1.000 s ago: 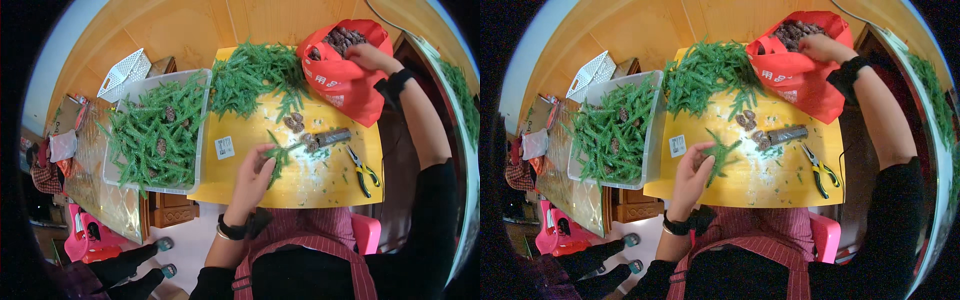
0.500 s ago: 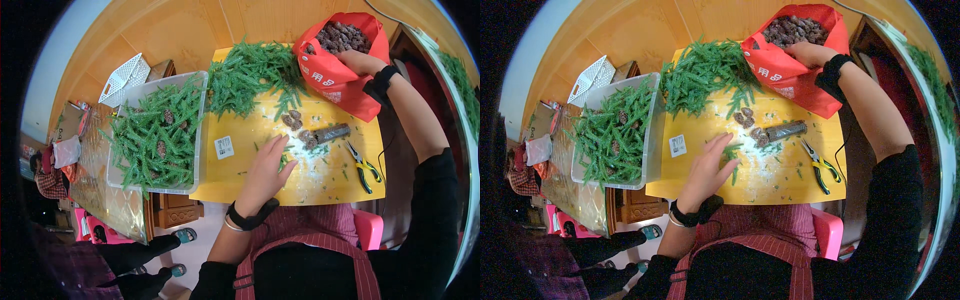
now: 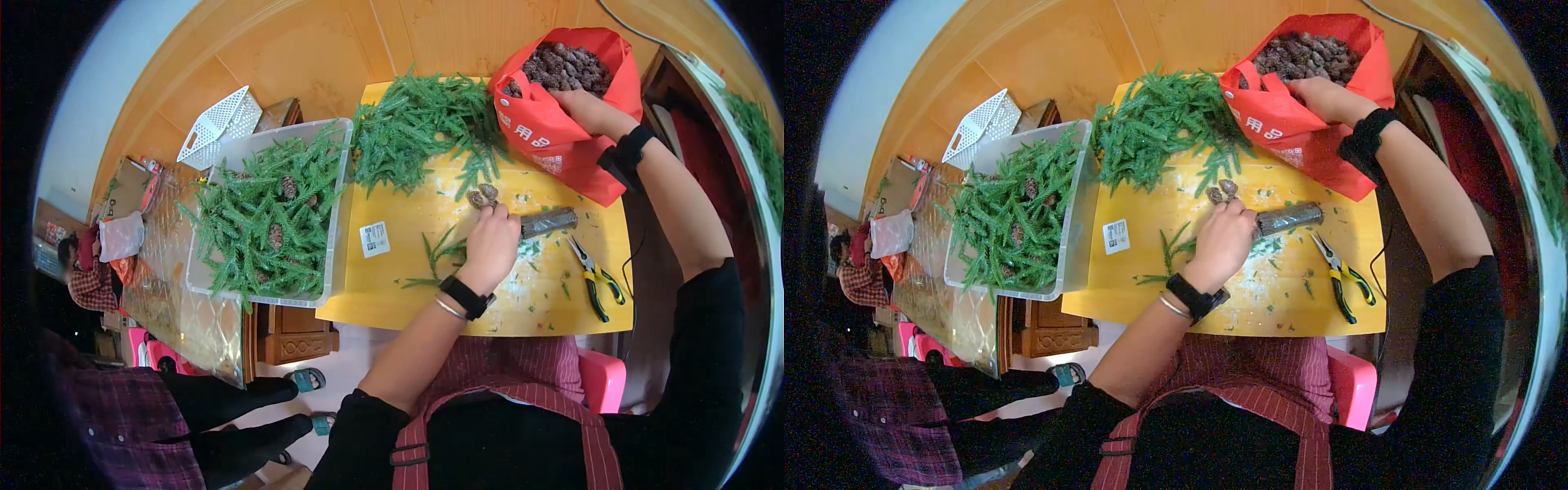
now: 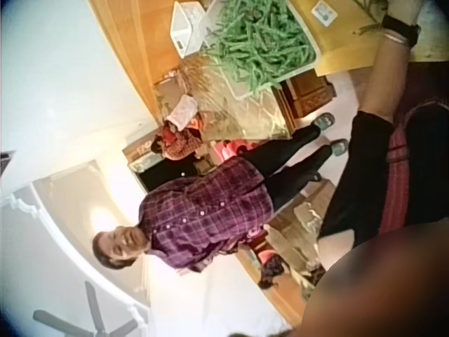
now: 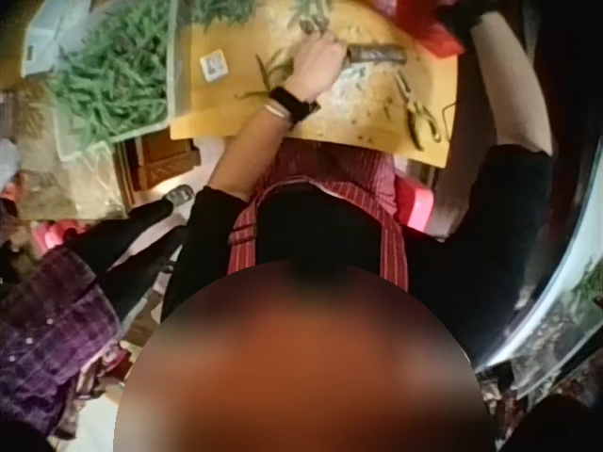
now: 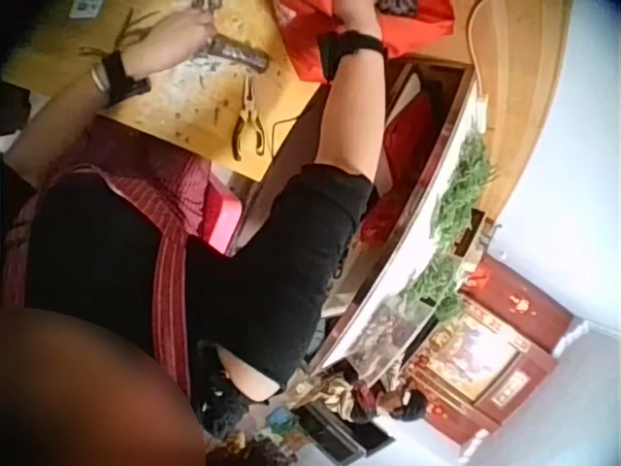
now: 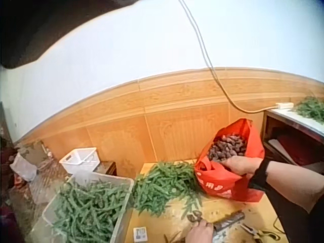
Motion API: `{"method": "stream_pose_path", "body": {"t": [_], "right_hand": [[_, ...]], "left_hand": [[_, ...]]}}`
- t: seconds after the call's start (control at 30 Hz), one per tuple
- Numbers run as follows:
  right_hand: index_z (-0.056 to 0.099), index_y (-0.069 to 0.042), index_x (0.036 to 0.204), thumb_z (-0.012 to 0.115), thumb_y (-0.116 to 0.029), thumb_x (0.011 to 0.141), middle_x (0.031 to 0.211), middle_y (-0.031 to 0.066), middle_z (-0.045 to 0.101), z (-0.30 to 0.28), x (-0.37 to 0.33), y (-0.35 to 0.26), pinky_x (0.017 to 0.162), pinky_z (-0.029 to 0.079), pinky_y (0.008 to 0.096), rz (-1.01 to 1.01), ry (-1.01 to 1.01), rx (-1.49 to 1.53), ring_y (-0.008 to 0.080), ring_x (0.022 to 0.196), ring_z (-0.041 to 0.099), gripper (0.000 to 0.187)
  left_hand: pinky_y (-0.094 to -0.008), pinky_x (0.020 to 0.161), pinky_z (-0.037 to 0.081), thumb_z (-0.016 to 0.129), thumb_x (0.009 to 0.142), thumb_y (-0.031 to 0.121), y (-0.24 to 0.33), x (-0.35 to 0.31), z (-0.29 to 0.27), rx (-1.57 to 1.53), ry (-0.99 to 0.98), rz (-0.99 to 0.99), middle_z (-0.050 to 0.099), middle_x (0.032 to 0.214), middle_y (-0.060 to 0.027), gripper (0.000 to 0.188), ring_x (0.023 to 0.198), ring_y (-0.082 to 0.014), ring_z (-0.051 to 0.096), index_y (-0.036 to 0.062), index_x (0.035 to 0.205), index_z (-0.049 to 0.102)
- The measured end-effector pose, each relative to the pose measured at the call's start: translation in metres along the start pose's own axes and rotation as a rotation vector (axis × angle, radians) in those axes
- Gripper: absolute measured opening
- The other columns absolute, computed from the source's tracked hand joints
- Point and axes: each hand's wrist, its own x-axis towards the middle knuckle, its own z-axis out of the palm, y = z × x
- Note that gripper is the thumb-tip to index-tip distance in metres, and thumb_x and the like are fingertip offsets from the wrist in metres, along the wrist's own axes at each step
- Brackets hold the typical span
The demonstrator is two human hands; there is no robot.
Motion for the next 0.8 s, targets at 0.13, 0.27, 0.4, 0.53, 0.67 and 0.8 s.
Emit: {"method": "stream_pose_path", "body": {"t": [0.13,0.27,0.4,0.53,0.67,0.8], "right_hand": [[0.056,-0.008,0.105,0.058,-0.023,0.078,0.096,0.0183,0.061,-0.005,-0.003,0.001,0.075,0.046,0.0402,0.084,0.069,0.027,0.0361,0.089,0.058,0.030],[0.053,-0.003,0.103,0.063,-0.012,0.075,0.087,0.0169,0.061,-0.026,-0.014,-0.003,0.071,0.048,0.0359,0.097,0.192,-0.046,0.0315,0.083,0.060,0.031],[0.053,-0.003,0.099,0.064,-0.014,0.075,0.090,0.0145,0.060,-0.053,-0.044,-0.035,0.073,0.047,0.0348,0.066,0.452,-0.142,0.0293,0.087,0.059,0.029],[0.053,-0.002,0.098,0.064,-0.013,0.076,0.089,0.0130,0.059,-0.068,-0.080,-0.087,0.071,0.046,0.0324,0.023,0.541,-0.004,0.0271,0.085,0.058,0.027],[0.056,-0.001,0.091,0.066,-0.013,0.074,0.080,0.0116,0.058,-0.049,-0.108,-0.128,0.065,0.046,0.0306,0.012,0.322,0.264,0.0232,0.075,0.060,0.023],[0.059,-0.003,0.088,0.067,-0.013,0.072,0.080,0.0127,0.059,-0.006,-0.116,-0.137,0.065,0.047,0.0360,0.016,0.054,0.293,0.0267,0.076,0.061,0.020]], "left_hand": [[-0.0360,0.070,0.046,0.055,0.068,0.005,-0.001,0.008,0.003,0.055,0.025,-0.059,0.057,0.077,-0.0121,0.008,0.080,-0.0282,0.055,0.0022,0.069,0.063],[-0.0386,0.063,0.047,0.062,0.063,0.004,-0.008,0.010,0.002,-0.029,0.130,-0.063,0.056,0.069,-0.0098,0.003,0.070,-0.0291,0.058,0.0048,0.060,0.060],[-0.0385,0.060,0.047,0.066,0.062,0.005,-0.011,0.010,-0.003,-0.084,0.119,-0.145,0.056,0.067,-0.0092,0.005,0.067,-0.0288,0.058,0.0057,0.061,0.060],[-0.0380,0.058,0.045,0.068,0.063,0.008,-0.018,0.008,-0.004,-0.220,0.079,-0.153,0.058,0.068,-0.0091,0.009,0.066,-0.0285,0.058,0.0045,0.062,0.059],[-0.0379,0.058,0.045,0.067,0.068,0.009,-0.023,0.002,-0.016,-0.223,0.058,-0.132,0.058,0.070,-0.0111,0.011,0.066,-0.0297,0.057,0.0031,0.065,0.059],[-0.0385,0.058,0.044,0.066,0.071,0.011,-0.023,0.000,-0.021,-0.246,0.075,-0.156,0.058,0.071,-0.0131,0.011,0.067,-0.0314,0.057,0.0029,0.070,0.058]]}}
